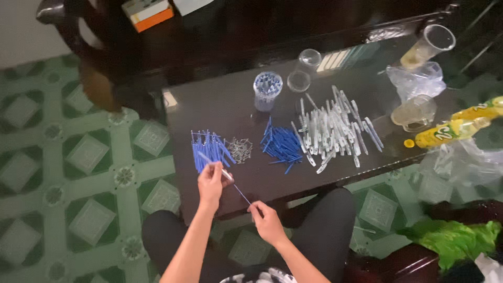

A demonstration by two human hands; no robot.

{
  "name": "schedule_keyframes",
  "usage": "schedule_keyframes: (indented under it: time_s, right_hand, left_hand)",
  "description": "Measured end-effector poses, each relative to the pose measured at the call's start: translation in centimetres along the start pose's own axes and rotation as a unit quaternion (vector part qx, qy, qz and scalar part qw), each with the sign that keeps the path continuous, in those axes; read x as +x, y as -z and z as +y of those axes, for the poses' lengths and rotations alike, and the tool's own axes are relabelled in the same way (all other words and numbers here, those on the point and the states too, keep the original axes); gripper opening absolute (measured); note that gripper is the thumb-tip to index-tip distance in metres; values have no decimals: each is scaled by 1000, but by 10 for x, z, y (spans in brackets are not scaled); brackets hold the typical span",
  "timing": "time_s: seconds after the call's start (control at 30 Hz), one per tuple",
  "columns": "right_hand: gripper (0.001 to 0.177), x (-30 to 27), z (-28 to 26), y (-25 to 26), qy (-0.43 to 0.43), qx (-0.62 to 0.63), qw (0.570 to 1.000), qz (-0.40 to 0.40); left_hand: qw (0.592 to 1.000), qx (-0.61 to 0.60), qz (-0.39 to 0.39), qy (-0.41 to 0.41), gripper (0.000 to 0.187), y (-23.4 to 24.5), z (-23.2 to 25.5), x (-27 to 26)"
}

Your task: The person assembles multiple pens by inserting blue ink refills and springs into clear pen barrels and then attaching the pen caps by hand.

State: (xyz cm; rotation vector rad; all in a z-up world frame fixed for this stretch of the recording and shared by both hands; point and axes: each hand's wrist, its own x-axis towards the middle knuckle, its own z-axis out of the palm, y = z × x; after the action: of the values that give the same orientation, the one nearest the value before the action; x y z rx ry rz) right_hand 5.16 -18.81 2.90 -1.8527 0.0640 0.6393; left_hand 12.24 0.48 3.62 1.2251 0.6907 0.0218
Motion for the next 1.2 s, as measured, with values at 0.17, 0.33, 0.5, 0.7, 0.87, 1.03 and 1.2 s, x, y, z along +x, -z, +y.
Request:
schedule_keyframes:
  time_s: [0.17, 0.33, 0.5, 0.7, 0.87, 1.03, 1.2]
  right_hand:
    - [29, -5, 10, 11, -99, 95, 991, 7]
    - [30, -5, 3, 29, -145, 141, 979, 8]
    - [35, 17, 8, 26, -202, 103, 974, 27]
    - [35, 50, -54, -19, -186, 70, 980, 1]
    - [30, 123, -72, -78, -151, 106, 982, 41]
    - [53, 118, -91, -80, -149, 22, 988, 46]
    - [30, 91, -10, -57, -110, -58, 988, 95]
  left_hand:
    - [963, 247, 18, -110, 28, -43, 26, 37]
    - [864, 362, -20, -349, 25, -55, 11, 75]
    - [899, 268, 82, -336, 19, -29, 36, 68]
    - [973, 50, 136, -178, 25, 30, 38, 8]
    - [985, 16, 146, -92, 30, 73, -26, -55]
    - [973, -19, 216, 73, 33, 87, -39, -95]
    - [984, 10, 168, 66, 35, 85, -59, -85]
